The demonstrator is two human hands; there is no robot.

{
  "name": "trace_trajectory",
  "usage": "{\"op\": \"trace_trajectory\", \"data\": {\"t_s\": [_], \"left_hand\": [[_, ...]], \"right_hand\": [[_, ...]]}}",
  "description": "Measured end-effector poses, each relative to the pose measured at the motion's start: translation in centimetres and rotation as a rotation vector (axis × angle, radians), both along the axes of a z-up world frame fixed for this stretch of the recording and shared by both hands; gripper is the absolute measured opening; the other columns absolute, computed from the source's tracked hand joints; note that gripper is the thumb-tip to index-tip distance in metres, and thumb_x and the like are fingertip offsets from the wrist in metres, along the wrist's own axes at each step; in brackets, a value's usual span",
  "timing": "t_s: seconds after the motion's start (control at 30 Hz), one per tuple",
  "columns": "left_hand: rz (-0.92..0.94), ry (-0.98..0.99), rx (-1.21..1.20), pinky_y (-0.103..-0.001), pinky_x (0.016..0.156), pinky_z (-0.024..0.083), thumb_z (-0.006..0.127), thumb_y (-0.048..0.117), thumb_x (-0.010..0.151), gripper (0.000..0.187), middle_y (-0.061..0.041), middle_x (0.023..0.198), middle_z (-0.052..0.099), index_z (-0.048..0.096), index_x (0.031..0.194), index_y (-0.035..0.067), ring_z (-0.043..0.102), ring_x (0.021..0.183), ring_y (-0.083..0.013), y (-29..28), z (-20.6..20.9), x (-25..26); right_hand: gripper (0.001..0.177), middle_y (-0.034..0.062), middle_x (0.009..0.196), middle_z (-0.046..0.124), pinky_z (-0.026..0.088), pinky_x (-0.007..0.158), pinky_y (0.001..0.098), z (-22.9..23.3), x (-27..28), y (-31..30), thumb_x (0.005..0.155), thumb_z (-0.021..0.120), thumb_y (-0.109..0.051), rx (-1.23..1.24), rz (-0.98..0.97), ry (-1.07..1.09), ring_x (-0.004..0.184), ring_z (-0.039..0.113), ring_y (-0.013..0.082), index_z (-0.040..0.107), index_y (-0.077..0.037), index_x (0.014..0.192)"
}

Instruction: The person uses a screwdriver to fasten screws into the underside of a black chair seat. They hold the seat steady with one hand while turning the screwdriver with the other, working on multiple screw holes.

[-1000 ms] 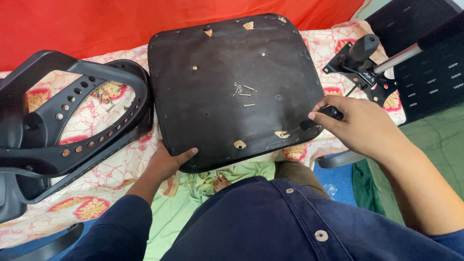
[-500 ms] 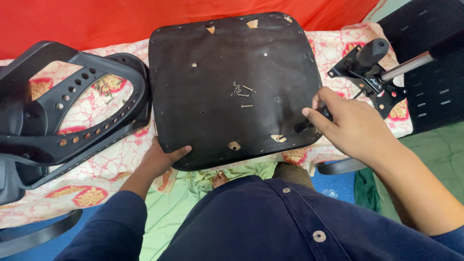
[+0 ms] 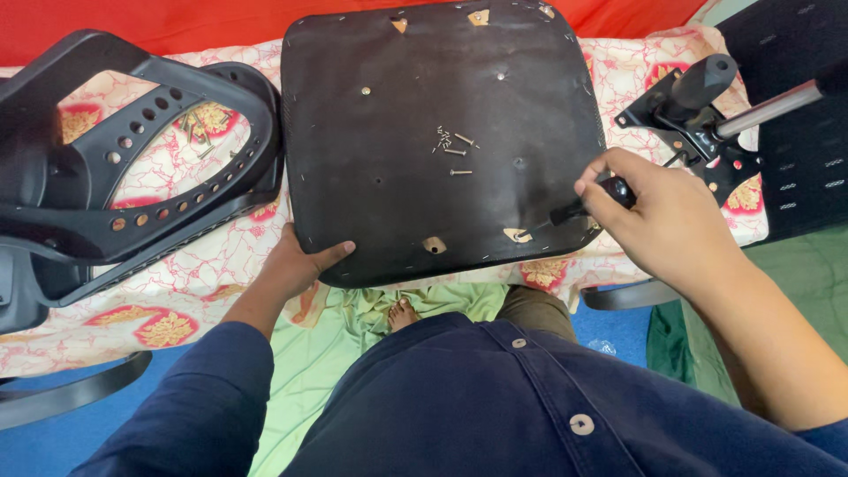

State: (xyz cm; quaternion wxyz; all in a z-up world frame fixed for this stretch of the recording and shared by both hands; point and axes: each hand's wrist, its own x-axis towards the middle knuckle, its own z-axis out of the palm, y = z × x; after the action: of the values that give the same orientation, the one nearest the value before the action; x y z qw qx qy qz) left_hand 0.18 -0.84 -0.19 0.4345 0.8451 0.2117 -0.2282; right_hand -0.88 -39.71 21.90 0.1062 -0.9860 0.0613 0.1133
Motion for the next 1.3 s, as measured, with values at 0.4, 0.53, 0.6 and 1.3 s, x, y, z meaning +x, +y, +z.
{"op": "trace_trajectory", "data": {"t_s": [0.4,0.53,0.6,1.3], "left_hand": [[0.000,-0.039,0.007,-0.040,0.101,0.053,0.089,0.054,0.064,0.117,-0.024,0.129,0.066,0.032,0.147,-0.005,0.067,0.120,-0.0340,0.1,-0.6,-0.4],[0.007,-0.049,-0.037,-0.040,0.101,0.053,0.089,0.054,0.063,0.118,-0.024,0.129,0.066,0.032,0.147,-0.005,0.067,0.120,-0.0334,0.3,-0.6,-0.2],[0.000,-0.028,-0.015,-0.040,0.101,0.053,0.090,0.054,0.062,0.118,-0.024,0.129,0.066,0.032,0.147,-0.004,0.066,0.120,-0.0338,0.3,-0.6,-0.2],[-0.044,-0.094,-0.060,-0.040,0.105,0.050,0.090,0.050,0.065,0.117,-0.024,0.134,0.063,0.030,0.149,-0.004,0.064,0.125,-0.0340,0.6,0.1,-0.3]], "right_hand": [[0.030,0.0187,0.075,0.072,0.051,0.068,0.0438,0.0,0.6,0.2,0.100,0.064,-0.042,-0.083,0.119,-0.065,0.072,0.070,0.0313,0.073,-0.017,0.114],[0.036,0.0166,0.077,0.073,0.052,0.067,0.0429,-0.4,1.2,0.0,0.090,0.068,-0.041,-0.042,0.156,-0.084,0.071,0.071,0.0320,0.069,-0.016,0.115],[0.046,0.0125,0.088,0.071,0.051,0.065,0.0435,-0.9,1.1,-0.1,0.078,0.072,-0.037,0.114,0.256,-0.235,0.071,0.069,0.0331,0.065,-0.008,0.112],[0.039,0.0180,0.067,0.068,0.051,0.066,0.0409,0.4,1.0,2.2,0.096,0.065,-0.046,-0.098,-0.002,0.052,0.066,0.068,0.0311,0.073,-0.014,0.115]]}}
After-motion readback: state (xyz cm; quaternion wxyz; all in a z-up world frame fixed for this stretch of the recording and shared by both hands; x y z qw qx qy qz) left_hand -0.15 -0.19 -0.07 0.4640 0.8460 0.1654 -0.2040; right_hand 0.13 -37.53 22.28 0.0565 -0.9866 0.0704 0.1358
